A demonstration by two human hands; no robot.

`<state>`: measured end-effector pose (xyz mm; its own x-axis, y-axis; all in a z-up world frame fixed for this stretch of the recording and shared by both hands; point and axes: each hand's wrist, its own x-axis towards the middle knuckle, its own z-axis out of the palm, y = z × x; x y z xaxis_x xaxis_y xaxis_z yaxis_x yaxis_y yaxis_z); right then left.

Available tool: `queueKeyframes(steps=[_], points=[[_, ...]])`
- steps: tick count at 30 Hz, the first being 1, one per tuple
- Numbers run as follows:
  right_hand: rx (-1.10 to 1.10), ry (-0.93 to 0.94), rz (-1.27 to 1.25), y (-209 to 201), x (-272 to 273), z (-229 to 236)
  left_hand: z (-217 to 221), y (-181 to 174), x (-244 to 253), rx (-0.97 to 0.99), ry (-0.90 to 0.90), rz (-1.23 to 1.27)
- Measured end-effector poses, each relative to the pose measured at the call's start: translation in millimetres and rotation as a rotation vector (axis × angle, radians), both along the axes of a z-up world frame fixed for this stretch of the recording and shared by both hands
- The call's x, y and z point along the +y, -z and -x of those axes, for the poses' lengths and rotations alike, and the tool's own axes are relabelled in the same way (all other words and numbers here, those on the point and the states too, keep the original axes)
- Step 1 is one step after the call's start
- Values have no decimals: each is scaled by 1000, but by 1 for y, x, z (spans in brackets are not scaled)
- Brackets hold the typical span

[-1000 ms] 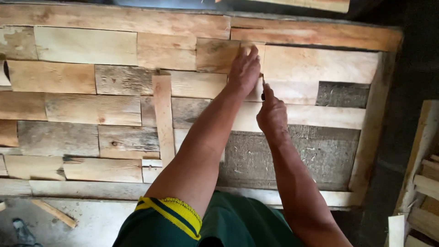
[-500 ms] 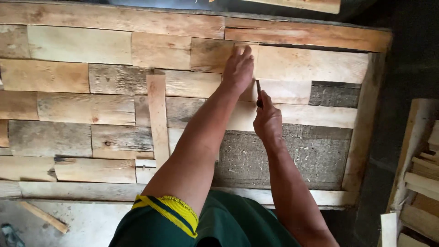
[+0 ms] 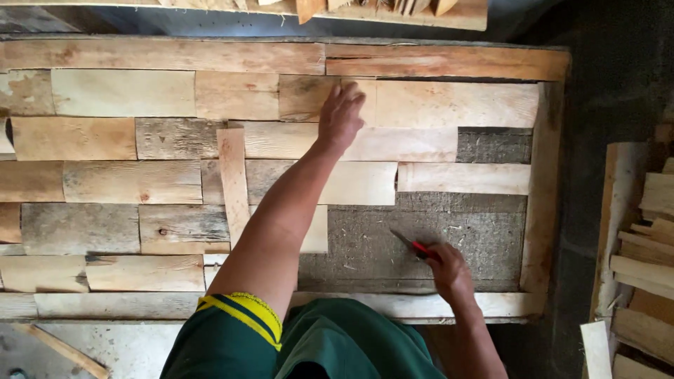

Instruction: Fitting and trimming thin wood tiles onto a wooden panel to create a decorative surface.

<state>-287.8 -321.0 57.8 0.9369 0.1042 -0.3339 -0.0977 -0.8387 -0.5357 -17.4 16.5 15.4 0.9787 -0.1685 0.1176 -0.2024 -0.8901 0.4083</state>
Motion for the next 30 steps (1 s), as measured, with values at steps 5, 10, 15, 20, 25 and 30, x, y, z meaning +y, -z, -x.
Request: queueKeyframes(steps=[5, 10, 15, 20, 25, 30], points=[[12, 18, -2, -7, -27, 2, 14, 7, -1, -191, -58, 139], [87, 94, -162, -13, -33, -1, 16, 38, -18, -169, -483, 217], [176, 149, -103, -15, -31, -3, 6, 37, -25, 116, -828, 342], [173, 209, -160, 4, -44, 0, -7, 33, -24, 298, -979, 496], [235, 261, -246, 16, -52, 0, -7, 36, -19, 388, -1082, 587], [240, 241, -282, 37, -68, 2, -6, 102, -5, 359, -828, 1124]])
